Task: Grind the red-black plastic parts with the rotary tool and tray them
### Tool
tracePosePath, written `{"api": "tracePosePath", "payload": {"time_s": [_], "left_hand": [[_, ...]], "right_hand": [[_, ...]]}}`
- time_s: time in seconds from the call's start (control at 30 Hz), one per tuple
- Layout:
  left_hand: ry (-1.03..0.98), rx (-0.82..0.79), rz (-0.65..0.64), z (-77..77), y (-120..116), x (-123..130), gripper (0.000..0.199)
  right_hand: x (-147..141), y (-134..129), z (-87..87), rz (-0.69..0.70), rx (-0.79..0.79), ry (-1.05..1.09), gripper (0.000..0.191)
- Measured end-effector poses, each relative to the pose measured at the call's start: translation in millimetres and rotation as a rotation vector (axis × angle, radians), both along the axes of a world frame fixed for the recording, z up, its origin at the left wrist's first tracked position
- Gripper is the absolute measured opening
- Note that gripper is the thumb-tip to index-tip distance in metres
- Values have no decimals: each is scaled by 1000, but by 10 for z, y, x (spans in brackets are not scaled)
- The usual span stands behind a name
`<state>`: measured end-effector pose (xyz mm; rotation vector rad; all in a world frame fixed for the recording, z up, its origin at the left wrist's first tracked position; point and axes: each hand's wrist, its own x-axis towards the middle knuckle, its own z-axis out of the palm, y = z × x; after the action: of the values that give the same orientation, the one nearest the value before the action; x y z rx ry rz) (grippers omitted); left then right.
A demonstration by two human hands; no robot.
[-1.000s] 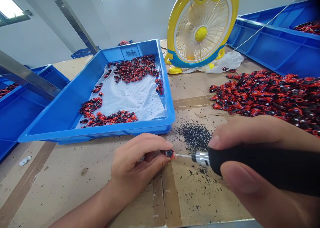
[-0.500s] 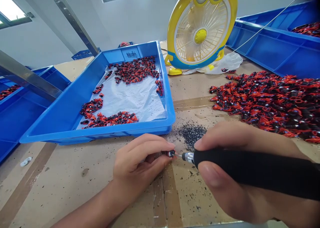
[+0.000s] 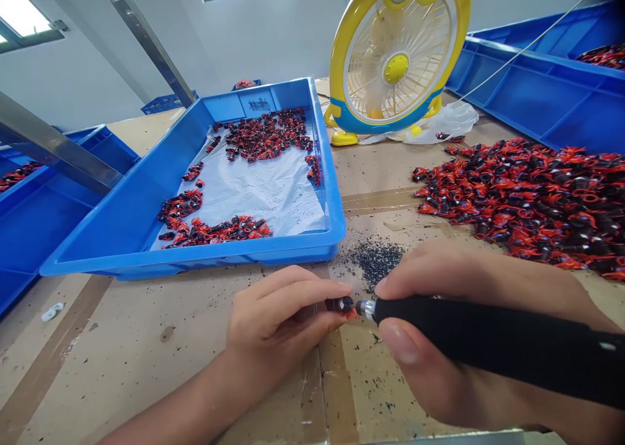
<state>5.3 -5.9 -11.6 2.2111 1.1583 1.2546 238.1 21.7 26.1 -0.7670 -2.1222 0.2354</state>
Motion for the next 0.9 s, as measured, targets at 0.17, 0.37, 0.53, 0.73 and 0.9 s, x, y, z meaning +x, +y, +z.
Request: {"api": "tracePosePath", "payload": {"time_s": [0.17, 0.37, 0.53, 0.73, 0.9], "left_hand": [[-13, -6, 18, 13, -8, -14, 20], [-7, -11, 35, 17, -8, -16, 19], [-13, -13, 29, 1, -10, -35, 21], [-28, -14, 22, -3, -7, -20, 20], [-29, -20, 39, -2, -11, -4, 20]], "right_hand": [[50, 9, -17, 32, -85, 17, 9], [29, 30, -23, 9, -103, 30, 10], [12, 31, -17, -8, -132, 44, 9], [37, 23, 8, 0, -119, 23, 9], [-5, -20, 12, -49, -144, 111, 6]]}}
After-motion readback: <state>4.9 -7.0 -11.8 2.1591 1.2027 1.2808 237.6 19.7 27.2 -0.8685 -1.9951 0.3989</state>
